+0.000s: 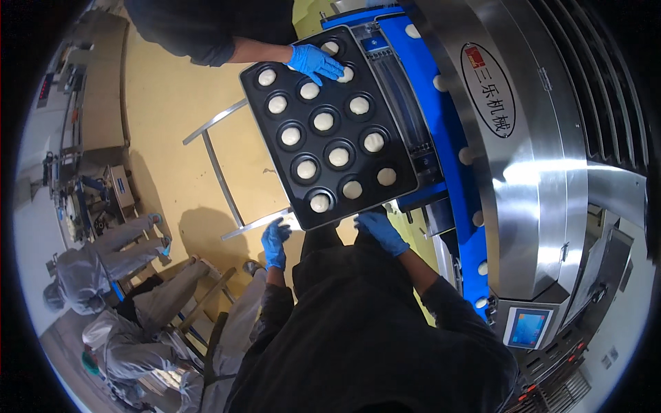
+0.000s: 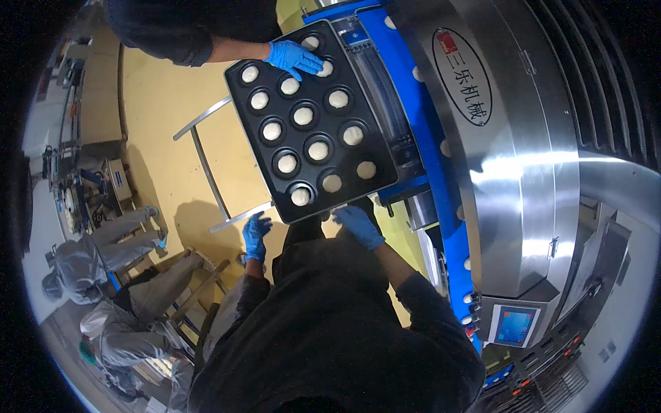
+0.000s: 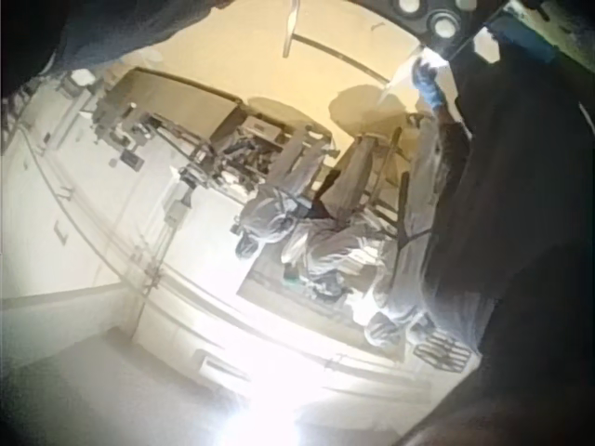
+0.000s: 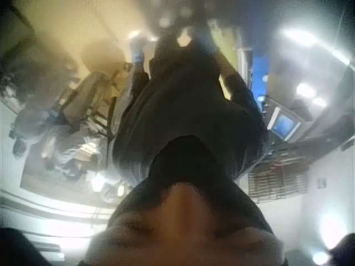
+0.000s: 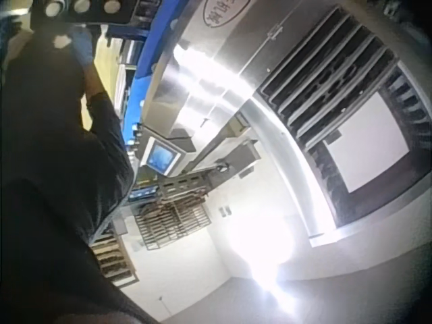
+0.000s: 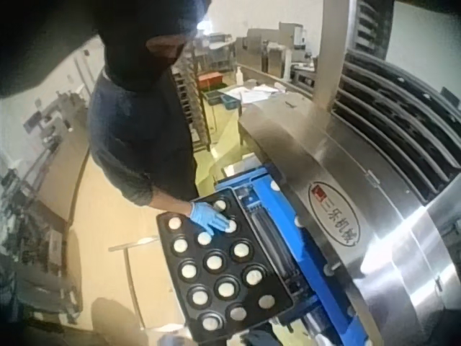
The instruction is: The person takes trays of dough balls from a conveyor belt, carries them to a rolling rack, and stacks them. The person repeats this process multiple times, loading the rack with trays of dough balls.
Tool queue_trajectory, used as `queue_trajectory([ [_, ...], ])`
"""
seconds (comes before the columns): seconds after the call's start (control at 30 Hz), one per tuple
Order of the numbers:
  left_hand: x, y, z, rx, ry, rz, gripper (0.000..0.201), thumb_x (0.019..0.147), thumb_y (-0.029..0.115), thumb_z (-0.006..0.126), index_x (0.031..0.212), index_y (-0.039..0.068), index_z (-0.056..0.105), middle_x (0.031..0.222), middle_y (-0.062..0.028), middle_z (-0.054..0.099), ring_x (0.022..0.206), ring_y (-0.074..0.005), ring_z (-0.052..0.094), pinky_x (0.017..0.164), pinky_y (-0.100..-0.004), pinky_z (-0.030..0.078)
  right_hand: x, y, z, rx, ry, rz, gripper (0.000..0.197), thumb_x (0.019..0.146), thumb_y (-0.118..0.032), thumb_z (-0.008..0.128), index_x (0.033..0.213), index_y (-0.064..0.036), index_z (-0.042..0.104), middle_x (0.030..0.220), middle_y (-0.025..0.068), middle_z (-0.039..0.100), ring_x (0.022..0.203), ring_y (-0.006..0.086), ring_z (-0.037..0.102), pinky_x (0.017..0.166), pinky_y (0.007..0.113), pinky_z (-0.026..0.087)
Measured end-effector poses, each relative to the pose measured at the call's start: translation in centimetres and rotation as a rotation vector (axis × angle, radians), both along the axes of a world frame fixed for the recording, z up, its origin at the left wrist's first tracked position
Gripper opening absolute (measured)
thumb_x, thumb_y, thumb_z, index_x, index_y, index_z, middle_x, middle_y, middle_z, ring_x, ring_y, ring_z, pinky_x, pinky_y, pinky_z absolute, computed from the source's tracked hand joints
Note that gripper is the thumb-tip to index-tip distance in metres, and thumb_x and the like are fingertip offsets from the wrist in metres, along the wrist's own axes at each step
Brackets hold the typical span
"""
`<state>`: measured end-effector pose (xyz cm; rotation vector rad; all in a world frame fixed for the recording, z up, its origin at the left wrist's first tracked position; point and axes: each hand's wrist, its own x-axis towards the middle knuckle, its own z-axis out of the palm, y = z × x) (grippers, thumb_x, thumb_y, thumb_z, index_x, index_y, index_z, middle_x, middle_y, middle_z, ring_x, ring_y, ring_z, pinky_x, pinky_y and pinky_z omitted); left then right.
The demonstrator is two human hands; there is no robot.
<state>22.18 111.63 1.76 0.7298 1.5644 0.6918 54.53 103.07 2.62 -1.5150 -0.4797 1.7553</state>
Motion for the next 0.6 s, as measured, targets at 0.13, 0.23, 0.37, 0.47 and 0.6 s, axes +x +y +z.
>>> queue_trajectory([
  [0.13, 2.7, 12.3, 0.4, 0.112, -0.021, 0.008, 0.039, 0.09, 0.036, 0.053, 0.115, 0.006, 0.057, 0.097, -0.0072, 0.061, 0.082, -0.0144, 0.058, 0.071, -0.0254, 0.046, -0.7, -1.6, -2.2, -0.25, 0.304, -0.328, 0.025, 0.09, -0.024, 0.051, 0.107, -0.0067, 0.056, 0.097, 0.0088, 0.061, 0.083, 0.0208, 0.06, 0.071, 0.03, 0.05],
  [0.23, 3.1, 20.8, -4.1, 0.088, -0.12, 0.037, 0.04, 0.088, 0.036, 0.056, 0.118, 0.009, 0.053, 0.105, -0.006, 0.059, 0.092, -0.0173, 0.057, 0.077, -0.03, 0.044, -2.2, -1.0, -6.6, -0.218, 0.353, -0.661, 0.022, 0.089, -0.023, 0.051, 0.104, -0.0075, 0.055, 0.097, 0.0076, 0.06, 0.084, 0.0206, 0.059, 0.07, 0.032, 0.049],
  [0.37, 0.5, 31.5, -10.9, -0.067, -0.733, -0.039, 0.036, 0.088, 0.029, 0.054, 0.115, 0.006, 0.056, 0.11, -0.0105, 0.062, 0.103, -0.0255, 0.057, 0.092, -0.039, 0.044, -5.2, 1.7, -5.6, 0.064, -0.987, -0.13, 0.008, 0.075, -0.011, 0.058, 0.082, -0.0072, 0.057, 0.078, 0.0091, 0.058, 0.072, 0.0229, 0.058, 0.069, 0.033, 0.048],
  [0.47, 7.4, 32.8, -9.5, -0.317, -0.797, -0.163, 0.031, 0.086, 0.019, 0.053, 0.111, 0.001, 0.057, 0.109, -0.0123, 0.062, 0.1, -0.0281, 0.059, 0.094, -0.0396, 0.043, -6.5, 2.3, -8.5, -0.097, -0.687, -0.671, 0.009, 0.077, -0.006, 0.052, 0.083, -0.0105, 0.057, 0.069, 0.0058, 0.053, 0.063, 0.0207, 0.054, 0.059, 0.032, 0.044],
  [0.6, 6.4, 33.2, -10.0, -0.128, -0.632, -0.214, 0.05, 0.067, -0.003, 0.05, 0.117, 0.004, 0.052, 0.11, -0.0102, 0.06, 0.099, -0.0299, 0.058, 0.09, -0.0402, 0.048, -7.7, 6.4, -9.3, -0.291, -0.164, -1.702, 0.018, 0.083, -0.005, 0.042, 0.088, -0.0165, 0.054, 0.056, -0.0019, 0.041, 0.049, 0.0137, 0.042, 0.045, 0.03, 0.036],
])
